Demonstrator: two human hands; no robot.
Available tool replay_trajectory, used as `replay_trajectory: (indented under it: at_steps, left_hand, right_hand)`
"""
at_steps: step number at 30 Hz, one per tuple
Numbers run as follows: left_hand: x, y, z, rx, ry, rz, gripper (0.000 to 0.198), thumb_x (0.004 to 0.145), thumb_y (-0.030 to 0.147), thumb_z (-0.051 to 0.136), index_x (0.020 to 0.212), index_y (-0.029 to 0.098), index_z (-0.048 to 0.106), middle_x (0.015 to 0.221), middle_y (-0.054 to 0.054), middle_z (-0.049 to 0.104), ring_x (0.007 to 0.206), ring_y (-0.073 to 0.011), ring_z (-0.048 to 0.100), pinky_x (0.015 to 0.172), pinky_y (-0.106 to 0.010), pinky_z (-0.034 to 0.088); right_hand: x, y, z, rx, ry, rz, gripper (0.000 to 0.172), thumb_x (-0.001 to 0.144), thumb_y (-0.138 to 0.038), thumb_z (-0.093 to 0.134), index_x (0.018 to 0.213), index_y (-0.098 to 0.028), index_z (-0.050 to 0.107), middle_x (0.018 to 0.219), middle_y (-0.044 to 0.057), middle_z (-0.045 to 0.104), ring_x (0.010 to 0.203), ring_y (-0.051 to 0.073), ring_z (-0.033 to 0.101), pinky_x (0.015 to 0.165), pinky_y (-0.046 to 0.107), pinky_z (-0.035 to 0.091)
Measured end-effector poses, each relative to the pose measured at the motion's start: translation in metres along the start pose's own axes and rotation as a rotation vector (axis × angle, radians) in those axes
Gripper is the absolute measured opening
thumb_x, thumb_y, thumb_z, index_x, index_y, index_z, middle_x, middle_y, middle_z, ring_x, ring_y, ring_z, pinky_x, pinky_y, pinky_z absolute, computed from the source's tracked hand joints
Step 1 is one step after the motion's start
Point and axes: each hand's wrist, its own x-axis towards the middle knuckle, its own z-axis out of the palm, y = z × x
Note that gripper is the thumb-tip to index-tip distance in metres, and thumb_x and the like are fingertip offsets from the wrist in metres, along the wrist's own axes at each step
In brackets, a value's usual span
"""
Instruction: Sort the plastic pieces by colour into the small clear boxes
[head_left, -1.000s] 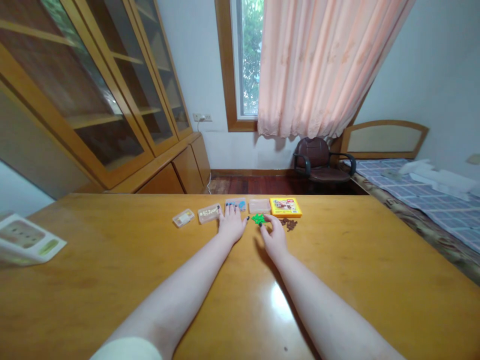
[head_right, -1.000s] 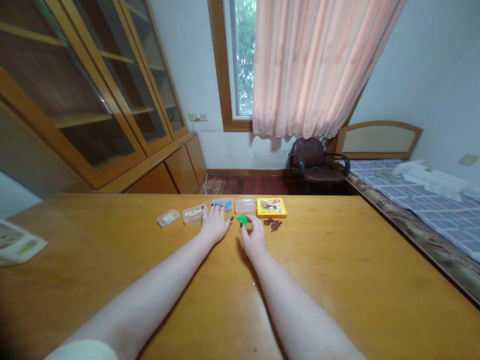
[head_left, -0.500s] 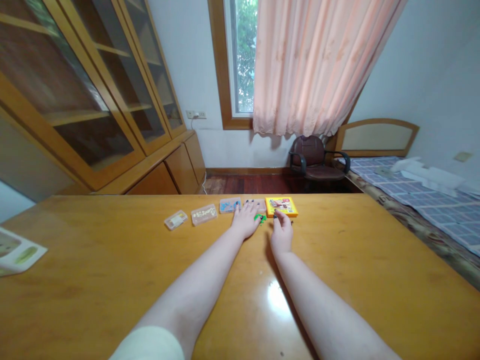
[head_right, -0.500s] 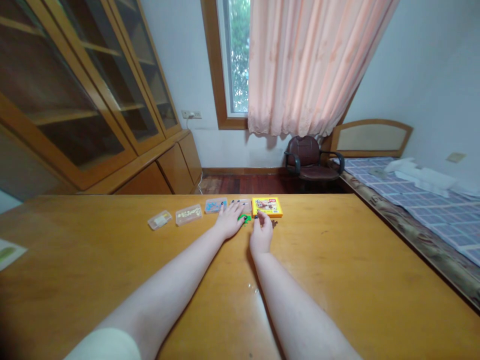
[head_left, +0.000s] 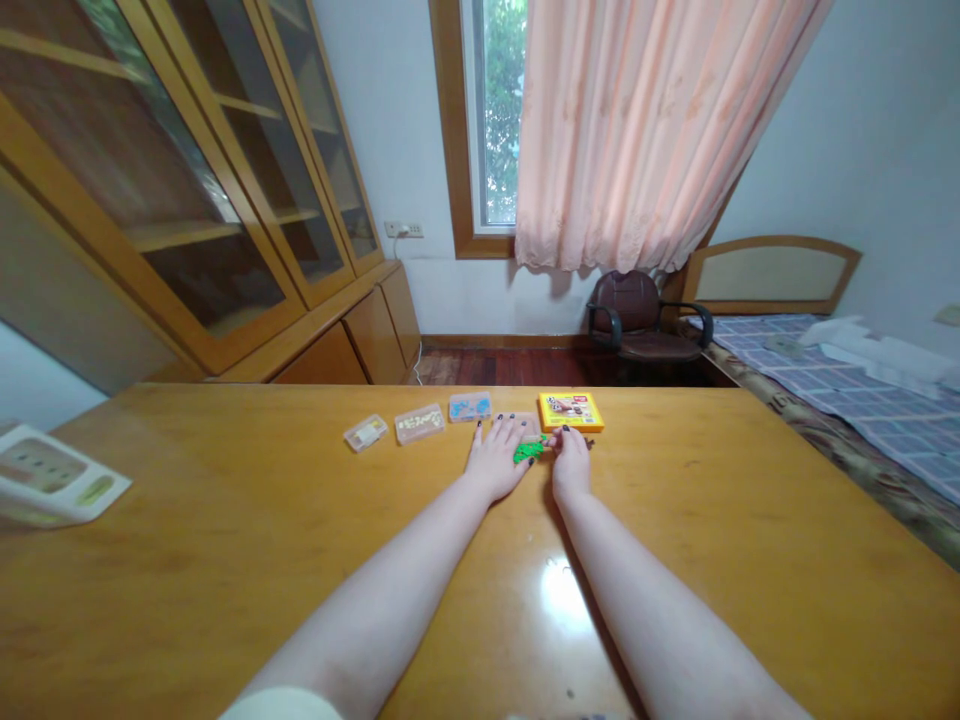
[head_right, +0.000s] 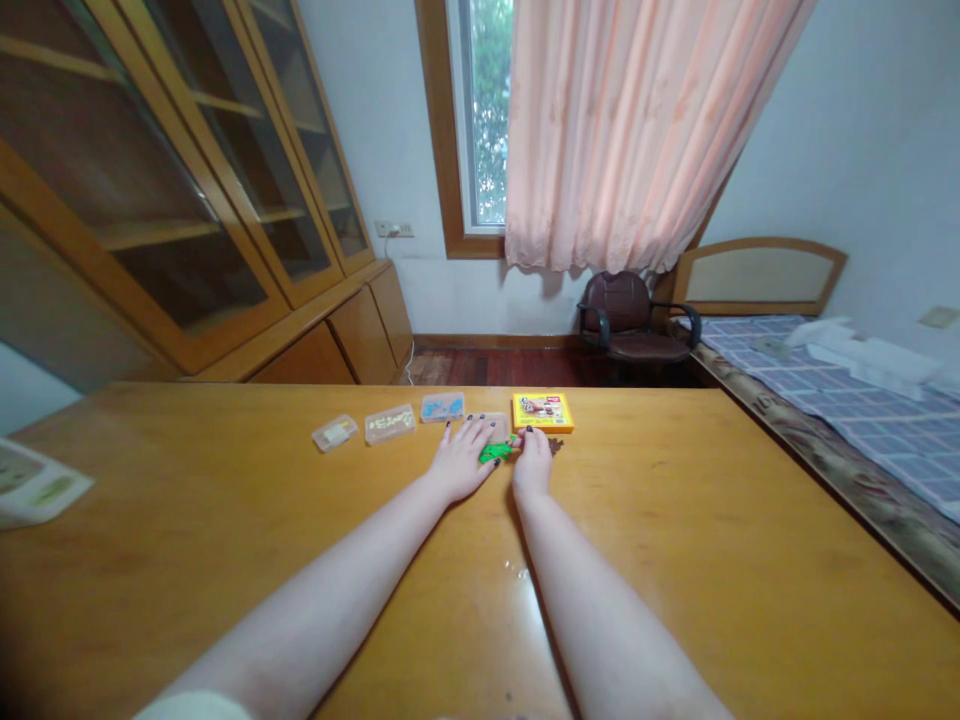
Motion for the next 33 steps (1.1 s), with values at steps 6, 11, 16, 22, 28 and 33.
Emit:
replay_trajectory:
  at_steps: [6,11,16,22,28,33]
  left_hand:
    - [-0.017,0.001,0.002,-0.017,-0.007,-0.020,0.062,0.087,0.050,0.036,0.143,0.028,0.022,0.152,-0.004,0.019,0.139,-0.0250,0.015,0.110,-0.055,0.013]
    - [-0.026,-0.006,-0.001,-0.029,-0.037,-0.050,0.061,0.088,0.047,0.037,0.143,0.026,0.021,0.152,-0.004,0.017,0.140,-0.0234,0.011,0.111,-0.054,0.011]
    - [-0.043,-0.017,-0.015,-0.089,-0.071,-0.110,0.065,0.088,0.044,0.039,0.145,0.022,0.017,0.153,-0.009,0.009,0.140,-0.0252,0.008,0.111,-0.053,0.011]
    - [-0.052,-0.033,-0.020,-0.198,-0.093,-0.015,0.059,0.089,0.036,0.038,0.144,0.025,0.018,0.153,-0.005,0.011,0.141,-0.0197,0.006,0.113,-0.048,0.012]
    - [-0.044,-0.046,-0.009,-0.345,-0.079,-0.037,0.055,0.089,0.032,0.037,0.142,0.023,0.026,0.152,-0.005,0.018,0.140,-0.0197,0.010,0.114,-0.046,0.010]
    - [-0.041,-0.041,-0.010,-0.363,-0.064,-0.058,0.054,0.089,0.031,0.036,0.142,0.023,0.027,0.152,-0.005,0.017,0.140,-0.0195,0.012,0.113,-0.047,0.011]
  right_hand:
    - [0.000,-0.011,0.003,0.170,-0.088,0.070,0.025,0.081,-0.040,0.041,0.069,-0.020,0.048,0.056,-0.003,0.049,0.055,0.013,0.052,0.059,0.027,0.046]
    - [-0.001,-0.021,-0.004,-0.136,-0.128,-0.058,0.021,0.079,-0.036,0.045,0.066,-0.020,0.049,0.062,0.000,0.055,0.062,0.016,0.053,0.063,0.028,0.044]
    - [-0.006,-0.021,-0.006,-0.555,-0.283,-0.262,0.025,0.080,-0.026,0.041,0.092,-0.016,0.061,0.096,0.010,0.064,0.092,0.023,0.057,0.084,0.036,0.043]
    - [-0.012,-0.013,0.001,-0.909,-0.395,-0.339,0.031,0.077,-0.016,0.045,0.103,-0.012,0.063,0.115,0.016,0.059,0.110,0.027,0.052,0.096,0.038,0.037]
    - [-0.019,-0.027,0.002,-1.088,-0.503,-0.306,0.028,0.079,-0.015,0.043,0.101,-0.012,0.062,0.106,0.013,0.062,0.104,0.022,0.054,0.094,0.030,0.036]
    - [-0.032,-0.035,0.005,-1.123,-0.524,-0.294,0.034,0.082,-0.015,0.041,0.111,-0.009,0.057,0.118,0.016,0.058,0.112,0.022,0.050,0.096,0.029,0.033]
